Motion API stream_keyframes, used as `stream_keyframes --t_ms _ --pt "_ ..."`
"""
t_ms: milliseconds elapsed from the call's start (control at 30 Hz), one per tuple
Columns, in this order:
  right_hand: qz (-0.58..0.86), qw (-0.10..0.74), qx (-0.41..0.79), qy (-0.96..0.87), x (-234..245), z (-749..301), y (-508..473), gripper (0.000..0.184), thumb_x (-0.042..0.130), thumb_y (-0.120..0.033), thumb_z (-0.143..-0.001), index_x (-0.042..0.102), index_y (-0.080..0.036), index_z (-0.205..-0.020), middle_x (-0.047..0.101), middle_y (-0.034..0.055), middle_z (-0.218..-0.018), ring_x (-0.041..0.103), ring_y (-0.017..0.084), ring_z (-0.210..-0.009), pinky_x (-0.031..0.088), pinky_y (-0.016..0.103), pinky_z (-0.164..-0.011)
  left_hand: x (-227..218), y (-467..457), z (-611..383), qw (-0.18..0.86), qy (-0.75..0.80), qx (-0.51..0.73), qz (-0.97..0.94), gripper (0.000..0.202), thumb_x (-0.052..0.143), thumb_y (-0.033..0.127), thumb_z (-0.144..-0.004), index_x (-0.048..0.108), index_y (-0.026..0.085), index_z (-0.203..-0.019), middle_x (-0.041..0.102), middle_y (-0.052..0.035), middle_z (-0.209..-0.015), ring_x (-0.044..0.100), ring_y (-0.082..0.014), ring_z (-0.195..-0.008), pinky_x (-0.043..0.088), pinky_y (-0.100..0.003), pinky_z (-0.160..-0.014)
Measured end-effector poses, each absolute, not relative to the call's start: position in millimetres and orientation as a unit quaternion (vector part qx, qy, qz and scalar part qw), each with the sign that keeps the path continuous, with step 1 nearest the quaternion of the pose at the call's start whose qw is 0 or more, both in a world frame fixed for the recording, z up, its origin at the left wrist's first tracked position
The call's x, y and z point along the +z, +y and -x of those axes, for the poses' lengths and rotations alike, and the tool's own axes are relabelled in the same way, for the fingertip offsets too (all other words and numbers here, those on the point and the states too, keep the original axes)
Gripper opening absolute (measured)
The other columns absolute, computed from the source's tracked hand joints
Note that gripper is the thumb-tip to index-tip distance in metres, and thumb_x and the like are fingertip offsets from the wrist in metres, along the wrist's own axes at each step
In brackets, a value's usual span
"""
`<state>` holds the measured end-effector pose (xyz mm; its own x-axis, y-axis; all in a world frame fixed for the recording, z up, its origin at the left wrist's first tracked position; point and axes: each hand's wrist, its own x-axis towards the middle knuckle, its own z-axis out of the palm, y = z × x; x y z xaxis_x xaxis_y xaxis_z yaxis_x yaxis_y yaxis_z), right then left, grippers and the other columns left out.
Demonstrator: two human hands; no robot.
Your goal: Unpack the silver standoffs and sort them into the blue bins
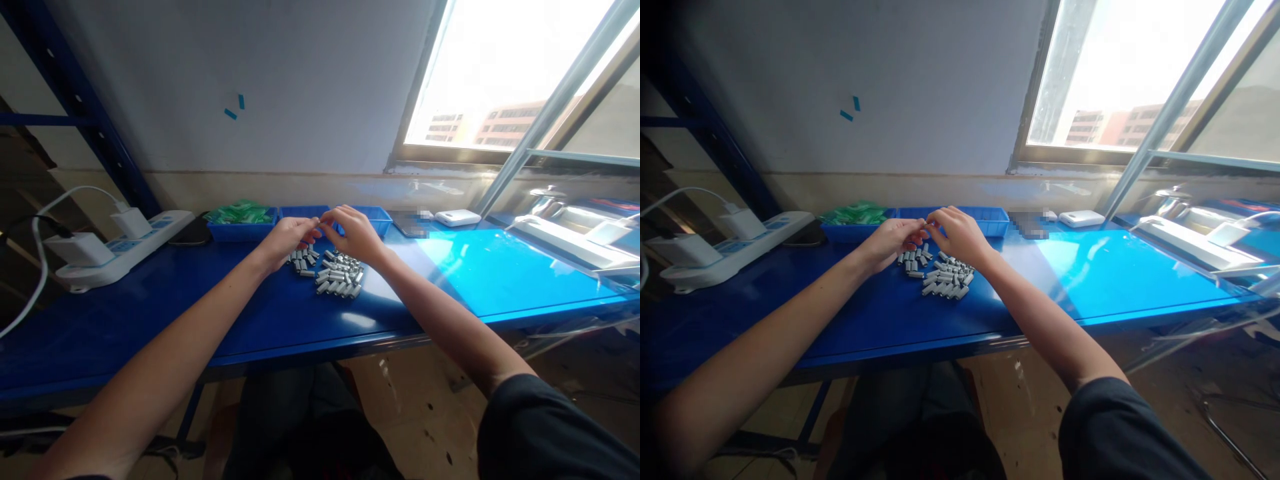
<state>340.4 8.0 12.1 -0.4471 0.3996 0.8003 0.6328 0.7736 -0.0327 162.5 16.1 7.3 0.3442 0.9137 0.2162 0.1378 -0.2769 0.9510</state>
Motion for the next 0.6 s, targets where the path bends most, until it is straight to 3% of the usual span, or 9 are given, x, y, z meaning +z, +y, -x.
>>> stream_keyframes --t_ms 67,167,267,400,600 --pt "0.324 0.459 -0.163 -0.811 20 -347 10 0.014 0.05 -0.027 -0.092 0.062 -0.019 -0.093 0.066 0.0046 -0.083 0.059 0.018 -0.08 0.045 0.029 -0.077 6 14 -167 0.422 0.385 0.397 -0.718 0.046 0.056 0.056 -0.08 0.07 0.014 -0.096 0.069 -0.0071 -0.083 0.057 -0.0135 -0.067 0.042 -0.025 -0.062" --pt "0.427 0.501 -0.206 -0.724 26 -367 24 0.019 0.047 -0.027 -0.094 0.062 -0.018 -0.099 0.065 0.0054 -0.082 0.059 0.019 -0.081 0.045 0.032 -0.077 1 9 -173 0.256 0.394 0.304 -0.829 0.037 0.061 0.045 -0.078 0.071 0.016 -0.097 0.069 -0.006 -0.08 0.06 -0.0167 -0.07 0.043 -0.027 -0.066" --pt "0.551 0.447 -0.197 -0.677 20 -390 42 0.022 0.055 -0.024 -0.087 0.063 -0.016 -0.106 0.066 0.0072 -0.085 0.061 0.023 -0.081 0.046 0.034 -0.074 -2 2 -179 0.126 0.366 0.197 -0.901 0.028 0.061 0.039 -0.077 0.074 0.02 -0.092 0.069 -0.0056 -0.087 0.061 -0.0182 -0.074 0.043 -0.027 -0.068" --pt "0.575 0.398 -0.13 -0.703 6 -394 46 0.024 0.06 -0.028 -0.084 0.066 -0.016 -0.104 0.067 0.0057 -0.082 0.063 0.023 -0.079 0.046 0.033 -0.075 -4 0 -181 0.082 0.361 0.163 -0.915 0.024 0.057 0.035 -0.079 0.075 0.022 -0.087 0.068 -0.0052 -0.093 0.063 -0.018 -0.075 0.044 -0.025 -0.066" --pt "0.459 0.373 -0.038 -0.806 1 -353 29 0.02 0.058 -0.028 -0.085 0.069 -0.017 -0.099 0.067 0.003 -0.079 0.062 0.017 -0.074 0.044 0.028 -0.072 -11 9 -176 0.065 0.394 0.189 -0.897 0.019 0.056 0.031 -0.077 0.071 0.02 -0.083 0.071 -0.005 -0.086 0.065 -0.0204 -0.077 0.044 -0.026 -0.064"
